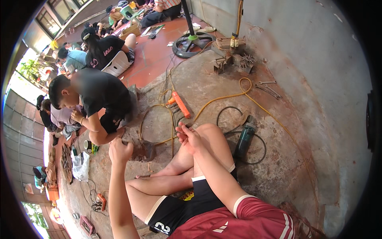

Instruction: The person sits cross-legged on the floor and carves a piece of wood using a small knife. They hold the wood in their left hand and carefully shape it with the knife in their right hand, occasionally rotating the piece to work on different sides.

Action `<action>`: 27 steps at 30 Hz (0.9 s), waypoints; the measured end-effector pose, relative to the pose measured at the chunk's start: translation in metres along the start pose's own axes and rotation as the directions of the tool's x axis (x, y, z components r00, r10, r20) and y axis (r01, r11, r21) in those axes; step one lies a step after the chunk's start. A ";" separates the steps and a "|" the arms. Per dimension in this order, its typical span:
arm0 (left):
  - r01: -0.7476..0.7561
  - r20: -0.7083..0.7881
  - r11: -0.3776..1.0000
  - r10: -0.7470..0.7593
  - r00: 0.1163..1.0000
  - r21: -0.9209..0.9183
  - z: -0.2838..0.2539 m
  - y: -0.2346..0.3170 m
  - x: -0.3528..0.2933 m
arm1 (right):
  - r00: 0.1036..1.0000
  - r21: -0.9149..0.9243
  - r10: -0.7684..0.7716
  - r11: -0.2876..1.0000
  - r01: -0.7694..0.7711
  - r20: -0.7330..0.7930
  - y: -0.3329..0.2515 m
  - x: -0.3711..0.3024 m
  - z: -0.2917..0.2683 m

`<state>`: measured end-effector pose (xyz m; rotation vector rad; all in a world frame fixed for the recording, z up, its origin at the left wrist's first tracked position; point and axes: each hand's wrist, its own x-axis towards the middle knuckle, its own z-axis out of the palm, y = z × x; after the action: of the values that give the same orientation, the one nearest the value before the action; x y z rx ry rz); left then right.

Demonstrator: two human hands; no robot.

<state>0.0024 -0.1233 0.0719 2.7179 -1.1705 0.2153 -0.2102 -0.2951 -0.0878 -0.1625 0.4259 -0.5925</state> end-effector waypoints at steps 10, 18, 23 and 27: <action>-0.210 0.034 0.977 0.211 0.977 -0.035 0.014 0.019 -0.135 | 0.995 -0.272 0.102 0.958 -0.095 0.011 0.017 0.018 0.008; -0.133 -0.199 0.977 0.099 0.975 -0.165 0.047 0.012 -0.195 | 0.997 -0.401 0.078 0.914 -0.060 0.027 0.056 0.025 0.006; -0.210 -0.265 0.951 0.148 0.953 -0.225 0.077 0.016 -0.225 | 0.982 -0.613 0.187 0.773 -0.165 -0.028 0.070 0.019 0.005; -0.019 -0.320 0.932 -0.105 0.942 -0.362 0.093 0.022 -0.233 | 0.971 -0.580 0.234 0.798 -0.163 0.049 0.082 0.026 0.003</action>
<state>-0.1666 0.0061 -0.0631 2.2707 -0.9432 0.3960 -0.1480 -0.2426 -0.1163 -0.7237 0.4908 -0.2258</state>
